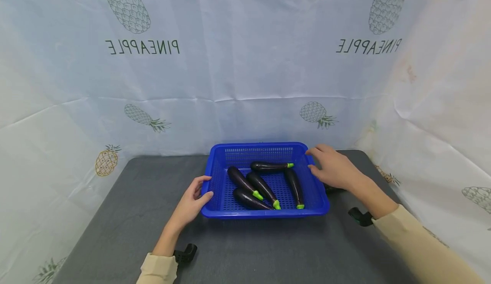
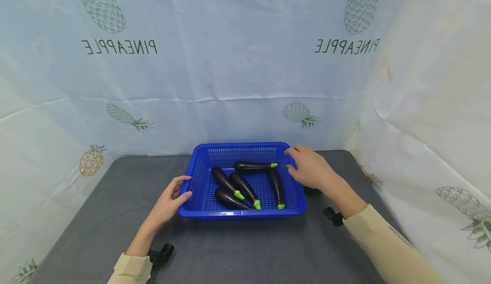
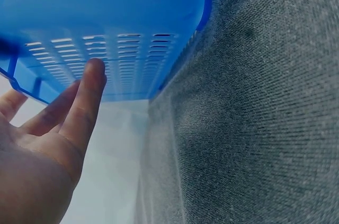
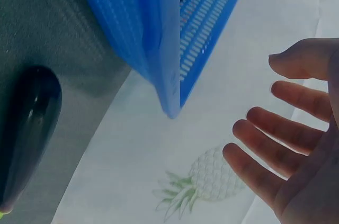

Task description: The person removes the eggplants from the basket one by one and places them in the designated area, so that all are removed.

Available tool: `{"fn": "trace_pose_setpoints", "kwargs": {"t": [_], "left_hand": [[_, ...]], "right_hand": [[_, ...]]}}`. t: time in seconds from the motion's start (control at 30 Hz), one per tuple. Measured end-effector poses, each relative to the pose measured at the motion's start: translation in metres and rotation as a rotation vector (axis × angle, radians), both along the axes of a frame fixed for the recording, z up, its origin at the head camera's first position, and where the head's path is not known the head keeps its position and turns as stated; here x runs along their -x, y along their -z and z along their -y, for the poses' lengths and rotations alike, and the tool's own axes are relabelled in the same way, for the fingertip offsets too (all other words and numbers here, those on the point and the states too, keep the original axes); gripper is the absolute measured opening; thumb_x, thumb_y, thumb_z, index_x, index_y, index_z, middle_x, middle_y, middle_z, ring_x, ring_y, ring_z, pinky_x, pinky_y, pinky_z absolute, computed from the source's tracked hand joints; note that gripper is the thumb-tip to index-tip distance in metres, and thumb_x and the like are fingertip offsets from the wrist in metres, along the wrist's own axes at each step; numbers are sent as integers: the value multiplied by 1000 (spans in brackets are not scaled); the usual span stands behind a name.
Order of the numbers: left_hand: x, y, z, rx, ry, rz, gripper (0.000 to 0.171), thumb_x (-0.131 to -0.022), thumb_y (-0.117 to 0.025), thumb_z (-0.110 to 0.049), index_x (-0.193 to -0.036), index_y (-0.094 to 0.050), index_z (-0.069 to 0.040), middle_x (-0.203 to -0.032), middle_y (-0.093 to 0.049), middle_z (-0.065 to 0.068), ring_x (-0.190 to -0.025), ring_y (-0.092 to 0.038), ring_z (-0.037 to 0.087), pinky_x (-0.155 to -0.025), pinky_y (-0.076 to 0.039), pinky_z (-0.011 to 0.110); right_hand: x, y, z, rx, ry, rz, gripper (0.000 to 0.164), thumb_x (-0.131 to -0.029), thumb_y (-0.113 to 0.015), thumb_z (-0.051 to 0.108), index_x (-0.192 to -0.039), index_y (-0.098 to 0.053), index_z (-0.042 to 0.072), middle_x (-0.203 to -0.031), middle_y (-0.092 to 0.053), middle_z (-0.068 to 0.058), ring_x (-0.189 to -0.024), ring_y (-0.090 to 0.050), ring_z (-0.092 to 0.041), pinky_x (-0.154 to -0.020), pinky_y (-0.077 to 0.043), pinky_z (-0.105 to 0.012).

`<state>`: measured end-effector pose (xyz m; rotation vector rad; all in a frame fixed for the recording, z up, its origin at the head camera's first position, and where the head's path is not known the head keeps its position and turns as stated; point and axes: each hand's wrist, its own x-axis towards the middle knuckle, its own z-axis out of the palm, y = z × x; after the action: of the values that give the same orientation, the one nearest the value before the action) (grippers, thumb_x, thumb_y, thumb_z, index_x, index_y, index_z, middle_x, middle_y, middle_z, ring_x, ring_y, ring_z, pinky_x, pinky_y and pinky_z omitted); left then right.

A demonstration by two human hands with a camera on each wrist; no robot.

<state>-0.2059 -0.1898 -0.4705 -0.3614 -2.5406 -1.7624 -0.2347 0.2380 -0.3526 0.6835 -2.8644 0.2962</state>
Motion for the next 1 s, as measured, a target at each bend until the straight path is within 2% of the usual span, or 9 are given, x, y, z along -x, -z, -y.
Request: {"fn": "trace_pose_setpoints", "kwargs": {"t": [0.33,0.67,1.0], "left_hand": [[0,0,0,-14,14,-3,49,-101,-64,-18,-146,-45,-11,-149,-46,27,-133,-50,45,-101,-46,62],[0,1,1,-21,11,-11,48,-101,-64,-15,-145,-47,-11,-148,-47,26,-132,-51,44,-100,-46,61],[0,2,1,-24,4,-3,48,-100,-66,-14,-144,-47,-12,-148,-47,25,-133,-51,43,-101,-46,61]], "right_hand": [[6,10,23,-25,-33,33,40,-94,-70,18,-130,-63,1,-124,-62,-18,-111,-62,-36,-84,-56,-51],[14,29,37,-71,-58,93,39,-95,-71,22,-128,-64,4,-121,-63,-16,-108,-62,-34,-81,-56,-48],[21,42,46,-85,-71,151,41,-95,-71,24,-131,-62,6,-122,-61,-16,-107,-61,-35,-81,-55,-51]]}}
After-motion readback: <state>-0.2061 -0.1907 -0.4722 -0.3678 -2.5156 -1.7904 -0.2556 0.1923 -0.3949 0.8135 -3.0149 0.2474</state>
